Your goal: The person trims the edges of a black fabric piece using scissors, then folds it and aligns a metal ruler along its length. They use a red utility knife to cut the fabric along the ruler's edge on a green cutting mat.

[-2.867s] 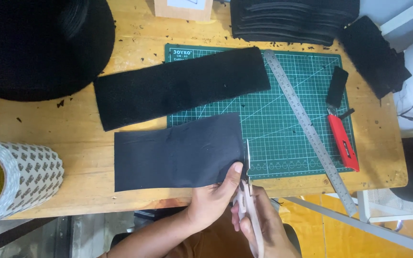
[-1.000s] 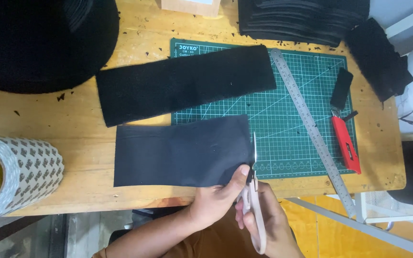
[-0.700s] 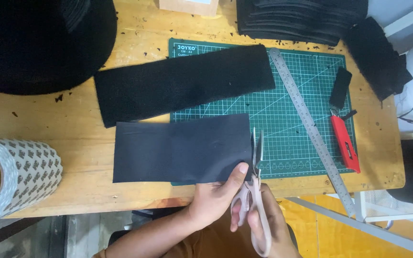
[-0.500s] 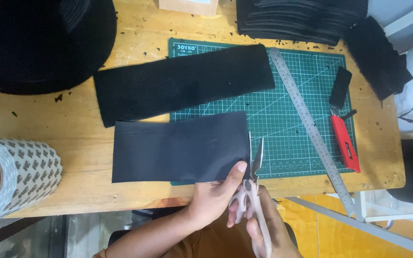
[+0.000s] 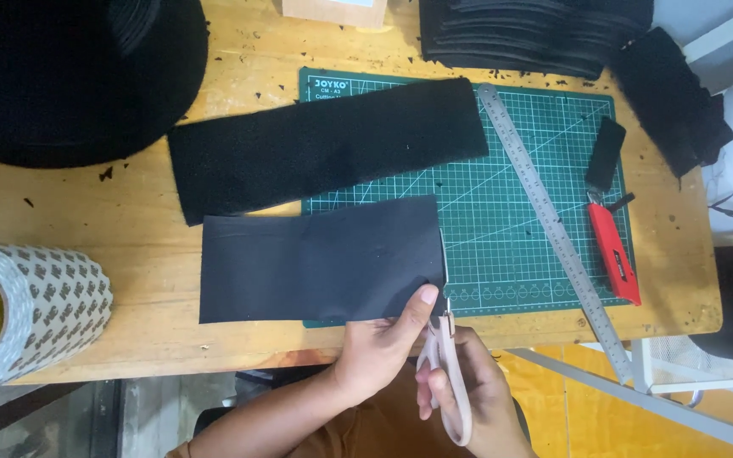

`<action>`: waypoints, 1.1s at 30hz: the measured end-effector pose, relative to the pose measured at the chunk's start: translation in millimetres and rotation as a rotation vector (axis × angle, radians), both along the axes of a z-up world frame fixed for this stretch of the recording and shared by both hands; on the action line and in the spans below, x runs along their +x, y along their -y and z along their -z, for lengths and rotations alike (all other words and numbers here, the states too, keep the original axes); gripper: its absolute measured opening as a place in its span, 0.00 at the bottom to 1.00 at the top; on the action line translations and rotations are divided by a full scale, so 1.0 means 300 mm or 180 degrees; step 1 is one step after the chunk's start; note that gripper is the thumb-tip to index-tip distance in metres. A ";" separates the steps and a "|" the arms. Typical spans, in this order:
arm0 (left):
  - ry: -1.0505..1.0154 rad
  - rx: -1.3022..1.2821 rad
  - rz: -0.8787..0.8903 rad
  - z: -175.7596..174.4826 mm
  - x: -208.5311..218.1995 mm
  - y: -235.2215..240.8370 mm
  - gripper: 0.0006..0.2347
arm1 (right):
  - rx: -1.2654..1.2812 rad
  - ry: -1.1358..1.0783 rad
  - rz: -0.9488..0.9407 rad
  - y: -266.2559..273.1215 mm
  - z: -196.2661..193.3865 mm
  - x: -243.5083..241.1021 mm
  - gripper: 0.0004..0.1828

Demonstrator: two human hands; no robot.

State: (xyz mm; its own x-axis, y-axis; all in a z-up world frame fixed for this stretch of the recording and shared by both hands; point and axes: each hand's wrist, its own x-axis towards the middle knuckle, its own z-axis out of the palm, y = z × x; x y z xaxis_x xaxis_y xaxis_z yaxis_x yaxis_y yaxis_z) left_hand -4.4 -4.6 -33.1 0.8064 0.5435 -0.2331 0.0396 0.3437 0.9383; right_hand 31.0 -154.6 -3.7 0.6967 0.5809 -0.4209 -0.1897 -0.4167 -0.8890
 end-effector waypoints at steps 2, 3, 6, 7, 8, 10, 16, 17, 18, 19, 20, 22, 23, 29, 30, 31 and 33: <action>0.0107 -0.0425 0.0390 -0.058 -0.003 -0.020 0.20 | 0.0555 -0.0240 0.0047 -0.021 -0.026 -0.003 0.27; 0.0213 -0.0854 0.0772 -0.087 -0.005 -0.031 0.27 | 0.1108 -0.0480 0.0085 -0.032 -0.039 -0.005 0.32; -0.0305 -0.0858 0.0964 -0.092 -0.009 -0.041 0.31 | 0.1353 -0.0448 0.0184 -0.023 -0.045 -0.015 0.41; -0.0303 -0.0853 0.0963 -0.052 -0.006 -0.026 0.31 | 0.1359 -0.0446 0.0182 -0.019 -0.026 -0.006 0.41; -0.0378 -0.0493 0.0445 -0.011 -0.003 -0.012 0.20 | 0.1599 -0.0317 0.0223 -0.014 -0.007 0.002 0.34; -0.0449 -0.0128 -0.0070 0.038 0.000 0.004 0.16 | 0.1847 -0.0182 0.0269 -0.011 0.004 0.016 0.28; 0.0758 0.0652 -0.0126 -0.023 -0.017 -0.041 0.10 | 0.1467 0.0097 0.0589 0.016 0.000 0.042 0.32; 0.0986 0.2074 0.0066 -0.034 -0.028 -0.061 0.08 | 0.1443 -0.0107 0.0688 0.020 -0.005 0.046 0.31; 0.1187 0.3496 0.0287 -0.045 -0.040 -0.080 0.09 | 0.1419 -0.0312 0.0790 0.024 -0.009 0.048 0.31; 0.1196 0.3507 0.0299 -0.053 -0.048 -0.112 0.09 | 0.1434 -0.0308 0.0801 0.033 0.022 0.070 0.31; 0.1220 0.3531 0.0381 -0.064 -0.056 -0.132 0.08 | 0.2089 -0.0558 0.0702 0.043 0.053 0.094 0.39; 0.1267 0.3575 0.0538 -0.087 -0.074 -0.158 0.07 | 0.2756 -0.0804 0.0592 0.056 0.080 0.136 0.48; 0.1290 0.3596 0.0613 -0.100 -0.082 -0.175 0.07 | 0.3005 -0.1150 0.0384 0.059 0.074 0.154 0.43; 0.1457 0.3722 0.1091 -0.178 -0.082 -0.266 0.08 | 0.2852 -0.1483 -0.0057 0.091 0.074 0.219 0.42; 0.1475 0.3737 0.1165 -0.191 -0.081 -0.278 0.09 | 0.2599 -0.1193 -0.0062 0.089 0.065 0.217 0.39; 0.1492 0.3752 0.1239 -0.200 -0.078 -0.285 0.10 | 0.2607 -0.1190 -0.0063 0.076 0.045 0.209 0.39; 0.1507 0.3796 0.1371 -0.220 -0.075 -0.303 0.12 | 0.2358 -0.1345 0.0353 0.043 0.007 0.195 0.33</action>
